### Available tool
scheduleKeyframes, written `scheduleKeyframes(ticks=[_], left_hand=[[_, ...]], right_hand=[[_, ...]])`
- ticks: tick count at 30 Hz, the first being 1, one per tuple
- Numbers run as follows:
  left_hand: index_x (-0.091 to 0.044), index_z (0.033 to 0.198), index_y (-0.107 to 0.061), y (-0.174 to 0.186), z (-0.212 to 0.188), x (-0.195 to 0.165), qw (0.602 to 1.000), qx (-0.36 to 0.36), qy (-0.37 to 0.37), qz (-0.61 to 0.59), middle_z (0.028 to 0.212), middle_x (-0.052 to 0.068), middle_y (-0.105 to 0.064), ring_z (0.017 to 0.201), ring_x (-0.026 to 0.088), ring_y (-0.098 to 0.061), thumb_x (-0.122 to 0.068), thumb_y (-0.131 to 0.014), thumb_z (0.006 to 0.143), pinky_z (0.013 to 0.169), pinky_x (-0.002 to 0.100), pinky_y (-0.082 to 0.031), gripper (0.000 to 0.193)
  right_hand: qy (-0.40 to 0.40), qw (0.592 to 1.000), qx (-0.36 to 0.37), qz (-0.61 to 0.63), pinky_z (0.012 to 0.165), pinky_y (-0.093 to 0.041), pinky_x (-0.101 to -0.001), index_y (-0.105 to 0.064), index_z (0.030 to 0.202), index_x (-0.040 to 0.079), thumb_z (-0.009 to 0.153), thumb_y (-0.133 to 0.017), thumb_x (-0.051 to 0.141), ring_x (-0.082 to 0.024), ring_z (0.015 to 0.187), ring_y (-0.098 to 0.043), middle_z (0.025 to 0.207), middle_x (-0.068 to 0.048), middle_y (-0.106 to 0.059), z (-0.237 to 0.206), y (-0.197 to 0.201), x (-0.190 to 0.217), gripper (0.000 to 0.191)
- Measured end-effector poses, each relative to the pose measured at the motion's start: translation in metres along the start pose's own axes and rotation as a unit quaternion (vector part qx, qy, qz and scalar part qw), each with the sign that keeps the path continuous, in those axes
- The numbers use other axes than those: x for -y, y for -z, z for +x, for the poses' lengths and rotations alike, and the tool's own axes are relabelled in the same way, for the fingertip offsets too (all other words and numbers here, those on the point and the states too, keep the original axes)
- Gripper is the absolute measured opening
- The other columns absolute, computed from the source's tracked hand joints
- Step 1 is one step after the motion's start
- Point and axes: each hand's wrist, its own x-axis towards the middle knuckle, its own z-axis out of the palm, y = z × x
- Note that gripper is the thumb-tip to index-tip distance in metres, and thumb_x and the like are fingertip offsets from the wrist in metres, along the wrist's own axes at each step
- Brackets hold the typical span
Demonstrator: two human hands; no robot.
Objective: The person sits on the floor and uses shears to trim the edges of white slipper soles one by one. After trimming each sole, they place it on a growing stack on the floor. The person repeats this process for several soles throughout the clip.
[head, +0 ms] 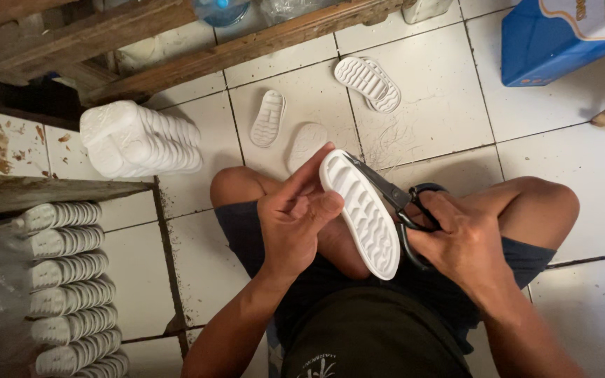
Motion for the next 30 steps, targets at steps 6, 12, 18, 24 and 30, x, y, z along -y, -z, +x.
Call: scheduleKeyframes(ticks=[6,12,18,24,30], left_hand=[[0.011,0.149,-0.050,0.000,-0.002,0.003,0.998,0.008,0.011,-0.066,0.135,0.022,-0.068,0.123,0.024,-0.068,-0.016,-0.073,0.103,0.109,0.035,-0.057,0.058],[0.012,0.146,-0.052,-0.002,-0.005,-0.005,0.987,0.028,0.070,-0.140,0.124,0.023,-0.071,0.109,0.030,-0.075,-0.018,-0.068,0.105,0.095,0.039,-0.063,0.053],[0.014,0.136,-0.059,0.004,0.001,-0.009,0.980,0.070,0.129,-0.133,0.115,0.025,-0.073,0.097,0.031,-0.077,-0.026,-0.060,0.110,0.084,0.041,-0.066,0.047],[0.017,0.123,-0.065,0.009,0.008,-0.019,0.961,0.124,0.214,-0.122,0.107,0.026,-0.074,0.090,0.031,-0.078,-0.028,-0.056,0.112,0.078,0.039,-0.066,0.047],[0.018,0.122,-0.065,0.034,0.024,-0.006,0.873,0.186,0.378,-0.246,0.097,0.031,-0.072,0.079,0.035,-0.074,-0.031,-0.056,0.107,0.068,0.040,-0.065,0.052]], right_hand=[[0.046,0.999,-0.004,-0.006,0.054,-0.054,-0.0298,-0.066,0.100,-0.012,0.073,-0.083,0.004,-0.020,0.065,-0.069,0.084,-0.016,-0.071,0.008,0.010,-0.001,0.036],[0.056,0.997,0.023,-0.054,0.046,-0.049,-0.0321,-0.069,0.088,-0.006,0.071,-0.086,0.008,-0.019,0.054,-0.065,0.071,-0.010,-0.068,0.016,0.020,-0.004,0.028],[0.086,0.994,0.028,-0.061,0.044,-0.047,-0.0302,-0.066,0.081,-0.005,0.072,-0.092,0.023,-0.017,0.054,-0.064,0.071,-0.009,-0.068,0.021,0.030,-0.003,0.040],[0.136,0.987,0.060,-0.066,0.040,-0.042,-0.0320,-0.067,0.076,-0.005,0.071,-0.092,0.023,-0.017,0.047,-0.058,0.063,-0.009,-0.064,0.026,0.039,-0.004,0.038],[0.037,0.995,0.091,-0.026,0.038,-0.041,-0.0306,-0.072,0.078,-0.003,0.069,-0.091,0.025,-0.015,0.045,-0.058,0.062,-0.007,-0.067,0.010,0.038,-0.021,0.035]])
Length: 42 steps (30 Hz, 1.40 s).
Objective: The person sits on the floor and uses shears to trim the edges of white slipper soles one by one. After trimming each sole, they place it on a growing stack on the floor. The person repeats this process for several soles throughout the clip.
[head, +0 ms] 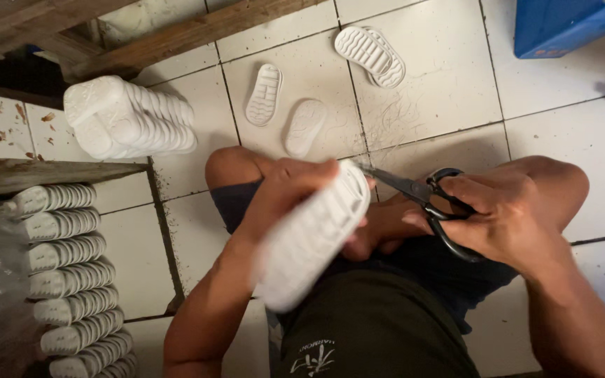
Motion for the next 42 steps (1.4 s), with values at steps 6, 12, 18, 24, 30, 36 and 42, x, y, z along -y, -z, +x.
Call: scheduleKeyframes(ticks=[6,12,18,24,30,36,42], left_hand=[[0.019,0.123,-0.058,0.017,0.031,0.003,0.980,0.086,0.147,-0.101,0.100,0.037,-0.069,0.077,0.038,-0.074,-0.045,-0.042,0.116,0.063,0.037,-0.063,0.066],[0.007,0.141,-0.051,-0.018,0.023,0.036,0.989,0.078,-0.120,-0.029,0.119,0.031,-0.068,0.097,0.032,-0.073,-0.021,-0.054,0.110,0.078,0.035,-0.063,0.042],[-0.004,0.155,-0.037,-0.010,0.017,0.067,0.935,-0.033,-0.284,0.208,0.140,0.012,-0.060,0.122,0.020,-0.063,0.005,-0.071,0.090,0.109,0.035,-0.053,0.074],[0.004,0.148,-0.048,-0.006,0.032,0.039,0.888,-0.136,-0.410,0.158,0.138,0.016,-0.062,0.128,0.028,-0.063,0.012,-0.072,0.087,0.110,0.042,-0.056,0.066],[0.004,0.153,-0.044,-0.020,0.014,0.013,0.825,-0.161,-0.451,0.299,0.147,0.018,-0.060,0.140,0.031,-0.059,0.010,-0.076,0.090,0.118,0.045,-0.054,0.071],[-0.007,0.160,-0.032,-0.034,0.007,0.019,0.787,-0.114,-0.461,0.393,0.159,0.013,-0.047,0.145,0.024,-0.053,-0.004,-0.081,0.096,0.123,0.040,-0.052,0.081],[-0.003,0.158,-0.034,-0.034,-0.007,0.019,0.772,-0.122,-0.424,0.459,0.155,0.018,-0.049,0.142,0.024,-0.058,-0.006,-0.086,0.090,0.117,0.037,-0.056,0.086]], right_hand=[[-0.192,0.896,-0.034,0.398,0.046,-0.054,-0.0242,-0.073,0.100,-0.002,0.078,-0.084,0.016,-0.009,0.056,-0.067,0.074,-0.006,-0.071,-0.015,-0.047,-0.003,0.030],[-0.243,0.763,-0.047,0.597,0.046,-0.049,-0.0277,-0.071,0.092,-0.011,0.089,-0.071,0.004,-0.017,0.050,-0.064,0.065,-0.014,-0.068,-0.004,-0.078,0.010,0.016],[-0.248,0.686,-0.106,0.676,0.042,-0.051,-0.0311,-0.066,0.084,-0.005,0.090,-0.069,0.007,-0.020,0.047,-0.064,0.067,-0.015,-0.068,0.012,-0.080,0.002,0.014],[-0.315,0.864,0.007,0.393,0.044,-0.052,-0.0254,-0.077,0.099,-0.001,0.080,-0.082,0.023,-0.011,0.052,-0.065,0.067,-0.008,-0.067,-0.009,-0.059,-0.006,0.031],[-0.105,0.974,-0.070,0.190,0.056,-0.059,-0.0251,-0.070,0.109,-0.009,0.067,-0.091,0.030,-0.013,0.072,-0.069,0.093,-0.011,-0.074,-0.024,-0.032,0.000,0.060],[-0.155,0.976,-0.073,0.132,0.051,-0.060,-0.0274,-0.071,0.112,-0.009,0.065,-0.091,0.024,-0.016,0.065,-0.071,0.079,-0.012,-0.075,-0.017,-0.026,0.015,0.061],[-0.097,0.989,-0.073,0.087,0.052,-0.055,-0.0280,-0.072,0.102,-0.007,0.069,-0.090,0.022,-0.014,0.061,-0.070,0.074,-0.008,-0.074,-0.014,-0.015,0.025,0.047]])
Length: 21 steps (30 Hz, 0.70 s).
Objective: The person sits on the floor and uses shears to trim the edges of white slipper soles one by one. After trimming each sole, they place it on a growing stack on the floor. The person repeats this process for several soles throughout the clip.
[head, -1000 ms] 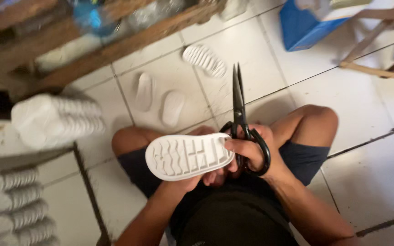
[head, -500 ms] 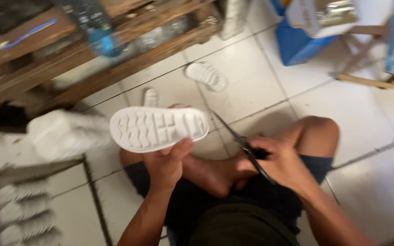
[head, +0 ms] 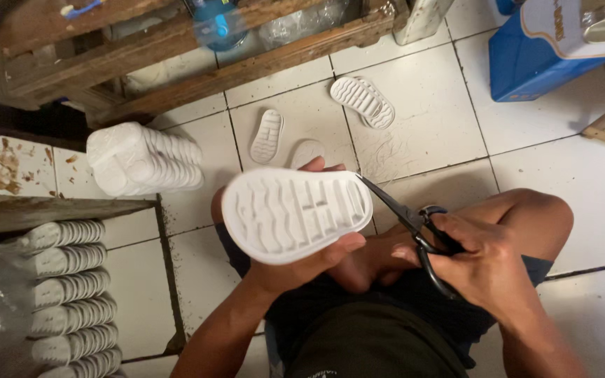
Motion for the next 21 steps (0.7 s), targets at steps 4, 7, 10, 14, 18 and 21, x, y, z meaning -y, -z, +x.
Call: scheduleKeyframes(ticks=[4,7,10,14,18,21], left_hand=[[0.004,0.153,-0.038,0.007,0.002,-0.002,0.997,-0.017,0.033,-0.066,0.150,0.023,-0.057,0.134,0.025,-0.065,0.000,-0.087,0.086,0.112,0.038,-0.060,0.083],[0.006,0.152,-0.038,0.009,0.006,-0.003,0.987,-0.027,0.075,-0.141,0.152,0.025,-0.054,0.133,0.024,-0.063,0.003,-0.087,0.083,0.112,0.040,-0.060,0.084],[0.007,0.153,-0.039,0.010,0.009,-0.006,0.975,-0.030,0.102,-0.194,0.157,0.027,-0.050,0.132,0.023,-0.063,0.006,-0.086,0.082,0.113,0.040,-0.059,0.085],[0.009,0.152,-0.039,0.011,0.010,-0.008,0.965,-0.004,0.144,-0.217,0.162,0.026,-0.044,0.134,0.023,-0.062,0.007,-0.084,0.082,0.113,0.040,-0.058,0.083],[0.011,0.151,-0.040,0.011,0.011,-0.007,0.974,0.014,0.133,-0.183,0.163,0.026,-0.045,0.134,0.022,-0.063,0.007,-0.084,0.082,0.113,0.040,-0.059,0.082],[0.011,0.153,-0.041,0.010,0.012,-0.007,0.973,0.029,0.155,-0.168,0.159,0.027,-0.048,0.129,0.020,-0.063,0.003,-0.086,0.082,0.109,0.036,-0.059,0.085]], right_hand=[[0.024,1.000,0.004,-0.017,0.052,-0.052,-0.0289,-0.071,0.104,-0.008,0.069,-0.089,0.022,-0.014,0.059,-0.066,0.071,-0.008,-0.069,0.004,0.004,0.004,0.050],[0.000,1.000,0.017,-0.013,0.047,-0.049,-0.0300,-0.071,0.102,-0.007,0.068,-0.089,0.022,-0.014,0.054,-0.064,0.069,-0.008,-0.069,0.007,0.006,0.007,0.048],[0.021,0.998,0.020,-0.055,0.045,-0.046,-0.0329,-0.073,0.087,-0.005,0.063,-0.093,0.026,-0.015,0.049,-0.060,0.059,-0.008,-0.063,0.009,0.006,0.009,0.044],[0.034,0.998,0.020,-0.040,0.045,-0.046,-0.0304,-0.072,0.088,-0.004,0.066,-0.091,0.026,-0.011,0.052,-0.060,0.065,-0.006,-0.065,0.008,0.006,0.008,0.042],[0.008,0.999,0.032,-0.020,0.045,-0.044,-0.0302,-0.070,0.086,-0.004,0.067,-0.091,0.024,-0.012,0.051,-0.055,0.062,-0.005,-0.062,0.005,0.005,0.004,0.040],[-0.025,0.998,0.045,-0.025,0.043,-0.042,-0.0321,-0.071,0.081,-0.004,0.065,-0.092,0.022,-0.014,0.046,-0.051,0.055,-0.006,-0.060,0.002,0.003,0.001,0.038]])
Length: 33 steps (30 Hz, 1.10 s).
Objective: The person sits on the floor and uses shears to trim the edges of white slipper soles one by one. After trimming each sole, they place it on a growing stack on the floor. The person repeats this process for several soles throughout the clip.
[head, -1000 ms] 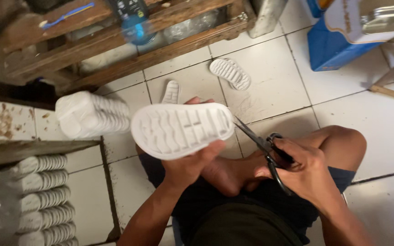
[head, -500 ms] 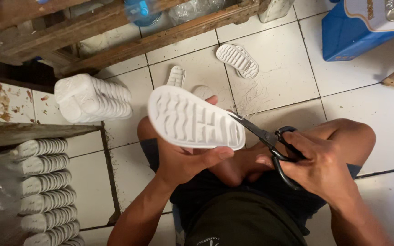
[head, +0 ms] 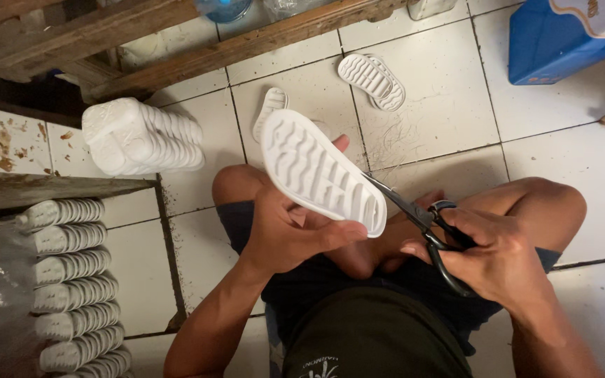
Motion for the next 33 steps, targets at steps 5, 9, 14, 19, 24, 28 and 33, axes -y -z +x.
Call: scheduleKeyframes(ticks=[5,9,14,19,24,28,33], left_hand=[[0.010,0.155,-0.038,-0.003,0.001,-0.004,0.997,0.037,0.002,0.065,0.167,0.025,-0.042,0.145,0.018,-0.055,-0.012,-0.089,0.083,0.122,0.033,-0.048,0.091],[0.008,0.152,-0.048,-0.005,0.002,-0.008,0.979,0.091,0.009,0.180,0.168,0.024,-0.042,0.139,0.019,-0.059,-0.021,-0.090,0.082,0.122,0.034,-0.047,0.087],[0.004,0.151,-0.052,-0.002,0.006,-0.013,0.968,0.138,0.005,0.209,0.165,0.021,-0.049,0.140,0.022,-0.063,-0.027,-0.091,0.081,0.124,0.035,-0.047,0.086],[0.003,0.151,-0.053,0.004,0.011,-0.021,0.946,0.191,0.000,0.263,0.156,0.021,-0.055,0.140,0.026,-0.063,-0.034,-0.090,0.081,0.123,0.038,-0.046,0.088],[0.000,0.148,-0.054,0.005,0.013,-0.025,0.939,0.225,0.003,0.262,0.147,0.018,-0.064,0.134,0.024,-0.065,-0.037,-0.091,0.082,0.120,0.037,-0.048,0.084],[-0.002,0.138,-0.059,0.008,0.012,-0.029,0.933,0.230,0.135,0.241,0.125,0.010,-0.075,0.117,0.019,-0.074,-0.041,-0.090,0.075,0.104,0.032,-0.058,0.080],[-0.001,0.152,-0.049,0.010,0.015,-0.034,0.927,0.314,0.086,0.184,0.123,0.009,-0.076,0.116,0.019,-0.074,-0.031,-0.092,0.079,0.105,0.030,-0.058,0.090]], right_hand=[[0.027,0.999,-0.020,0.016,0.047,-0.046,-0.0293,-0.070,0.087,-0.005,0.068,-0.090,0.016,-0.011,0.052,-0.055,0.065,-0.006,-0.065,-0.002,-0.003,-0.003,0.034],[0.020,0.999,-0.027,0.019,0.047,-0.048,-0.0284,-0.072,0.100,-0.007,0.071,-0.084,0.005,-0.012,0.057,-0.061,0.071,-0.008,-0.068,-0.002,-0.002,-0.002,0.034],[0.039,0.998,-0.040,-0.001,0.047,-0.049,-0.0285,-0.071,0.099,-0.010,0.072,-0.084,0.004,-0.014,0.058,-0.066,0.072,-0.010,-0.069,0.001,-0.002,0.005,0.033],[0.033,0.999,-0.038,-0.010,0.043,-0.047,-0.0281,-0.071,0.095,-0.010,0.073,-0.086,0.006,-0.014,0.053,-0.064,0.067,-0.009,-0.068,0.004,-0.003,0.015,0.031],[0.056,0.997,-0.045,-0.016,0.045,-0.048,-0.0275,-0.070,0.098,-0.011,0.072,-0.085,0.006,-0.013,0.055,-0.065,0.070,-0.010,-0.068,0.008,-0.001,0.020,0.035],[0.061,0.997,-0.038,-0.023,0.046,-0.049,-0.0281,-0.070,0.097,-0.010,0.072,-0.085,0.006,-0.014,0.056,-0.065,0.070,-0.010,-0.068,0.009,0.000,0.021,0.033],[0.023,0.998,-0.014,0.051,0.048,-0.051,-0.0269,-0.073,0.101,-0.007,0.073,-0.081,0.004,-0.016,0.057,-0.066,0.074,-0.009,-0.071,0.006,-0.001,0.005,0.031]])
